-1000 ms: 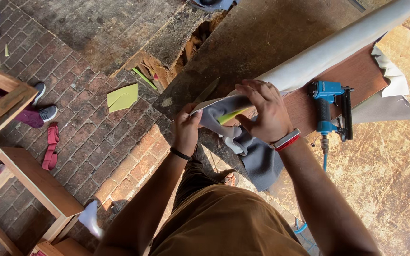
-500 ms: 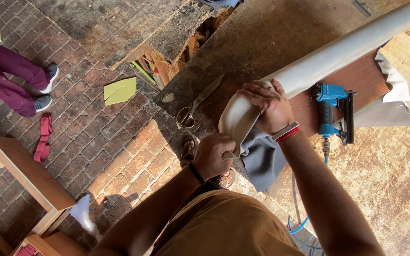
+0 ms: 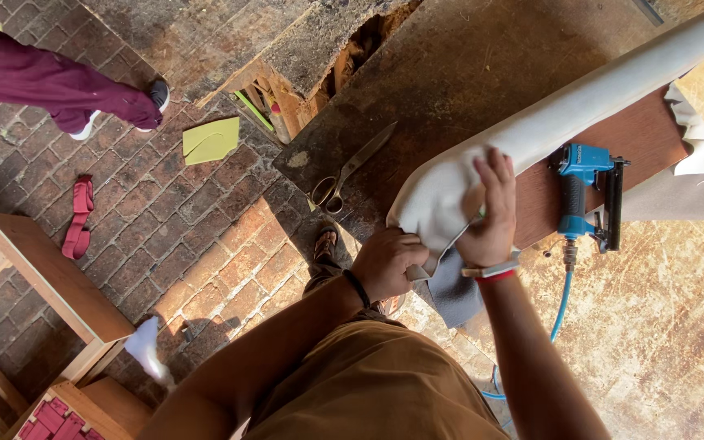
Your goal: The person wraps a light-colored fabric around a rectangular wooden frame with foam padding. They smooth the fabric, fold the edges, and secure it using a pneumatic staple gun. The person trims excess fabric with scissors and continues stapling along the edges to complete the upholstery.
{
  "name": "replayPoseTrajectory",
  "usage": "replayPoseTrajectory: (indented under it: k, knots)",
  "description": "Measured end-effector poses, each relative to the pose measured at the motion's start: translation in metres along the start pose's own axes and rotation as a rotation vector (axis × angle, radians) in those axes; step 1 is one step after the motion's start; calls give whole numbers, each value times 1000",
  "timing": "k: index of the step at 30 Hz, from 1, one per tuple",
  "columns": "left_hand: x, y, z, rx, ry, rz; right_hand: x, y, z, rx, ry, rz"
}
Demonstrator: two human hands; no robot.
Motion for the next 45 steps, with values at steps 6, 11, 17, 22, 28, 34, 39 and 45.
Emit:
replayPoseTrajectory:
  k: [6, 11, 17, 22, 28, 34, 39, 45]
  knots:
    - [-4, 5, -4, 44, -59, -145, -50, -7, 0, 1298, -999, 207]
    - [1, 13, 3, 5, -282, -288, -41, -35, -3, 1357, -1114, 514]
    - [-7, 29, -27, -286, -386, -530, -57, -51, 6, 842, -916, 682]
    - [31, 25, -86, -696, 61, -76, -75, -57, 21, 933, -818, 797]
    - [86, -31, -81, -1026, 163, -237, -83, -65, 27, 1123, -713, 939]
    - [81, -13, -68, -631, 109, -248, -75, -76, 34, 1453, -741, 967]
    - [56, 7, -50, -580, 316, -250, -69, -82, 37, 1548, -743, 967]
    - [33, 4, -44, -355, 575, -237, -71, -91, 46, 1496, -766, 928]
Point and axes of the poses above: each hand's wrist, its own x-axis towards the middle knuckle, its own y-axis out of the back of the hand, z = x × y, the point moved 3 cm from there along x, towards the middle knuckle, and after that the axes turned 8 degrees about -z, right-handed, at the moved point
